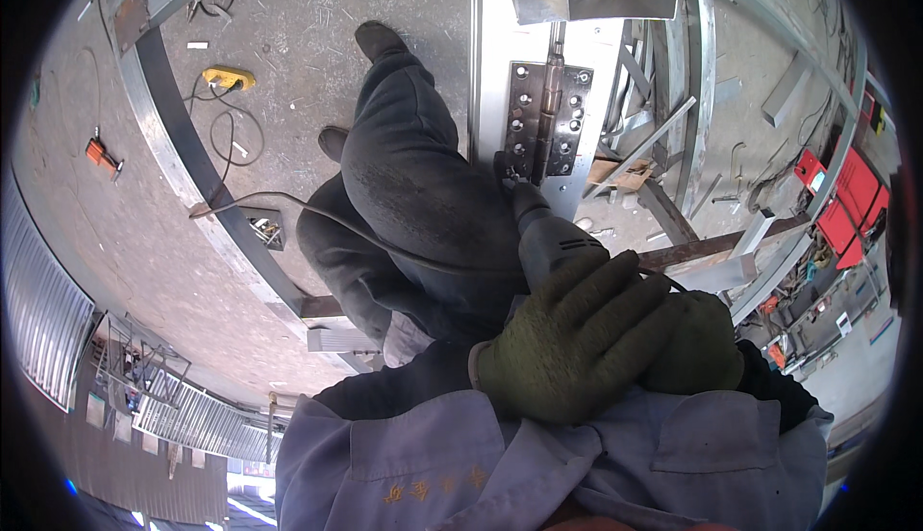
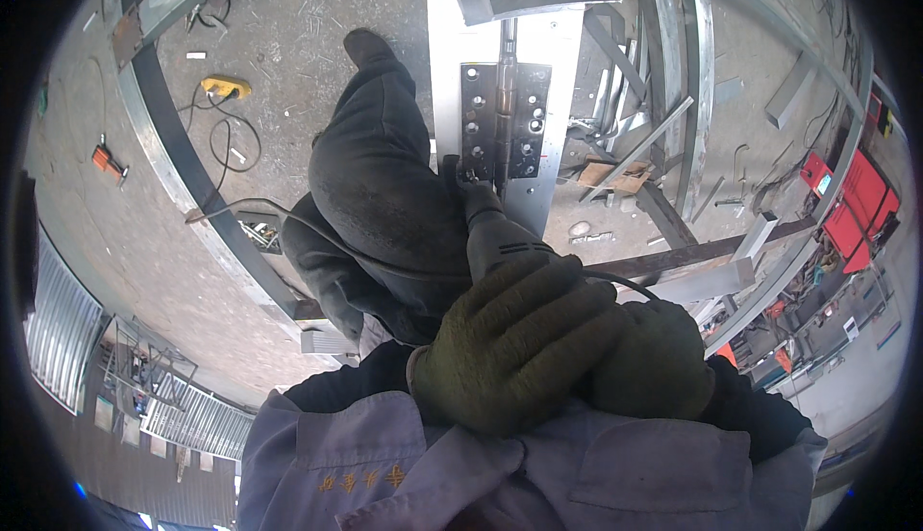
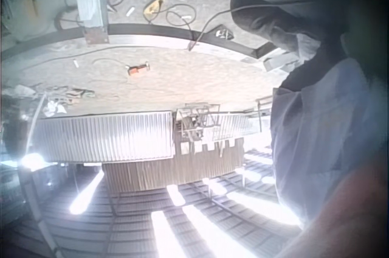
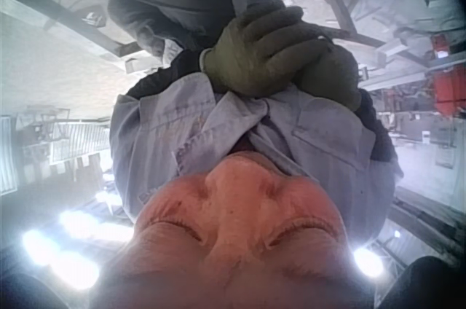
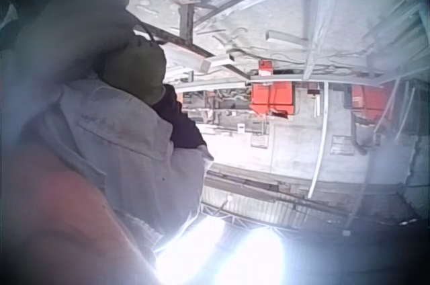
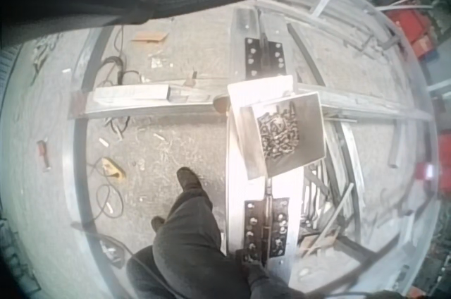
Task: The person uses a corded electric drill to fasten screws into metal hinges attached to a metal frame. They repeatedly pick up screws, align them with holes, and drive them in while seated on the floor.
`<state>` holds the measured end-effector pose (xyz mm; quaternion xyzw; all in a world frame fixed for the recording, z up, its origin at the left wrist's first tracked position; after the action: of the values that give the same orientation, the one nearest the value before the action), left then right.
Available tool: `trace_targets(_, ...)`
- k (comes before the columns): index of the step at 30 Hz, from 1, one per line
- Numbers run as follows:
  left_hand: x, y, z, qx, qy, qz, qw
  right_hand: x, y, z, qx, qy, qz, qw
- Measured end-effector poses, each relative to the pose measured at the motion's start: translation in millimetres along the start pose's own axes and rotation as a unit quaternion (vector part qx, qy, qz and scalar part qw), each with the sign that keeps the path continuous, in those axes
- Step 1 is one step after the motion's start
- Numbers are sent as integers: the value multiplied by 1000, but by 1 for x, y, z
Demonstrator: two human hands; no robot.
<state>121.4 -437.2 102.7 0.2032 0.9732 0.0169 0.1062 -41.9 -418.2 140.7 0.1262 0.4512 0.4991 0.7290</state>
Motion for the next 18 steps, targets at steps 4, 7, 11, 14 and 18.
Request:
trace_targets(4, -1, 0, 1, 6, 0, -1, 1000, 7, 3, 1, -9, 43, 8, 999)
trace_targets(7, -1, 0, 1, 6, 2, 3, 1000, 14, -2, 3, 14, 27, -39, 999)
trace_targets(11, 1, 1, 1, 5, 8, -1, 1000, 9, -3, 6, -5, 61, -41, 997)
trace_targets(14, -2, -3, 0, -12, 15, -13, 1000, 10, 7, 2, -13, 77, -16, 997)
trace_targets(18, 0, 0, 3, 7, 15, 2, 1000, 9, 6, 1, -28, 80, -39, 996)
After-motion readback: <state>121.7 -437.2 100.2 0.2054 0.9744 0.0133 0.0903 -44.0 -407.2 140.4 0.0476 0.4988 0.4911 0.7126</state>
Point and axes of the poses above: each hand's wrist, its own y-axis away from the middle knuckle, its own x-axis out of the palm, z = x × y, the point moved 5 cm from there along -y, towards the middle knuckle, and after that the axes turned 11 degrees about -x, right-handed, at the moved point
